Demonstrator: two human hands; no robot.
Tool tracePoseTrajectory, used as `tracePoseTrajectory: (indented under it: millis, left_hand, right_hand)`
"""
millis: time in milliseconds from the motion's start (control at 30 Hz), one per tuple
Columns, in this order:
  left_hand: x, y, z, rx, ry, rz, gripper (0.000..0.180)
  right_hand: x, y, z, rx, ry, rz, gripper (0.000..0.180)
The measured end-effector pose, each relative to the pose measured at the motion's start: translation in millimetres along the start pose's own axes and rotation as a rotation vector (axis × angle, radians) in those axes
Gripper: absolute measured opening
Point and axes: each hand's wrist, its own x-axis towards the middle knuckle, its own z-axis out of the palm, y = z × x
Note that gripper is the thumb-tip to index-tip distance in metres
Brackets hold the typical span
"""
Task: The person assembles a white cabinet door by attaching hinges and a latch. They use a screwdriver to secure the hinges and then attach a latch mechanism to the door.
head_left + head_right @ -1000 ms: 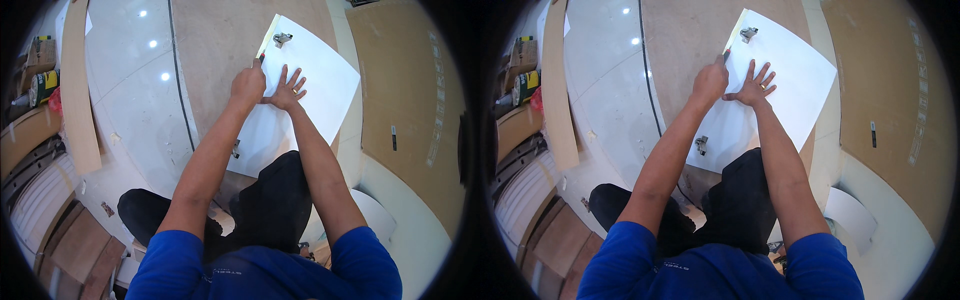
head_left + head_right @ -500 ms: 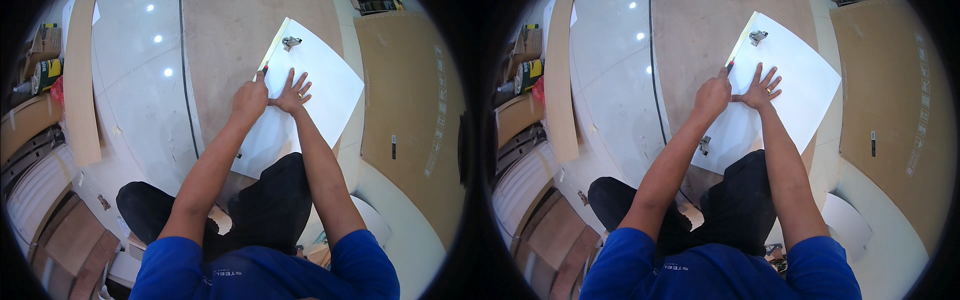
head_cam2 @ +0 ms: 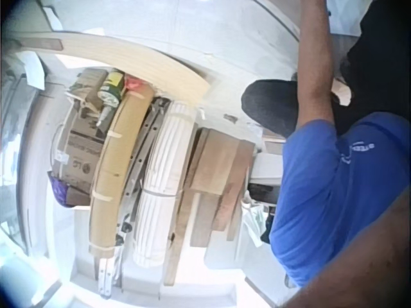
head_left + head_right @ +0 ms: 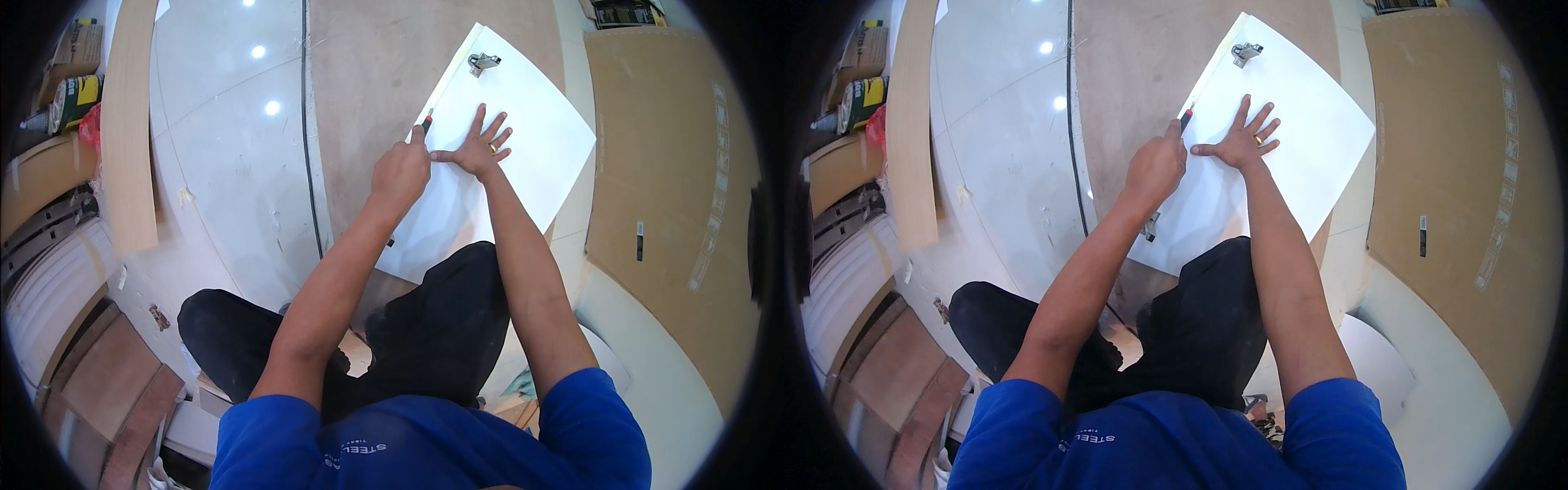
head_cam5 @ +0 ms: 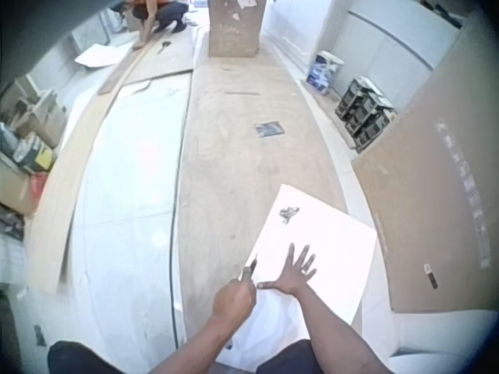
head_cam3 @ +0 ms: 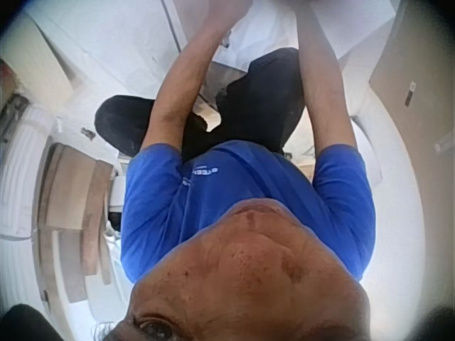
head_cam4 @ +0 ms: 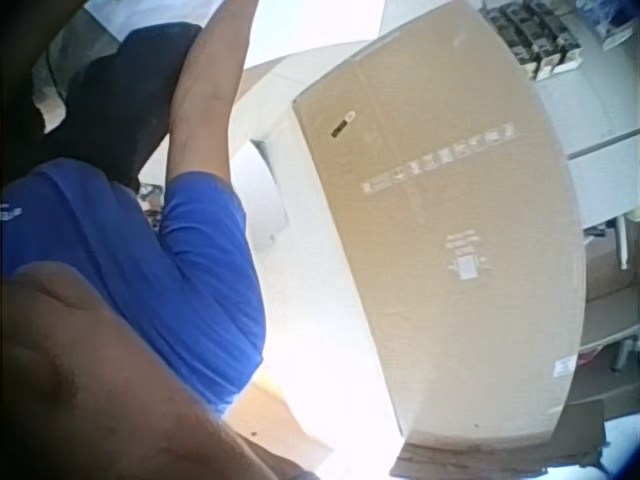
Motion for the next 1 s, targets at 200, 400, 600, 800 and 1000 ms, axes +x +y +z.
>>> tracePoseTrajectory:
  millis: [200, 400, 600, 800, 1000]
  left_hand:
    - [-7, -8, 5, -0.039, 0.021, -0.023, 0.042]
    - [-31, -17, 1, -0.021, -0.008, -0.037, 0.043]
    - [-52, -22, -2, -0.023, -0.021, -0.075, 0.044]
    - [-71, -35, 1, -0.048, -0.042, -0.113, 0.045]
    - [-86, -50, 4, -0.076, -0.026, -0.07, 0.044]
  right_hand:
    - [1, 0, 1, -0.008, 0.001, 0.014, 0.178]
    - [1, 0, 1, -0.019, 0.005, 0.009, 0.178]
    - [0, 2, 3, -0.011, 0.014, -0.002, 0.176]
    - [2, 4, 3, -0.001, 0.031, -0.031, 0.175]
    - [3, 6, 4, 0.007, 0.058, -0.057, 0.173]
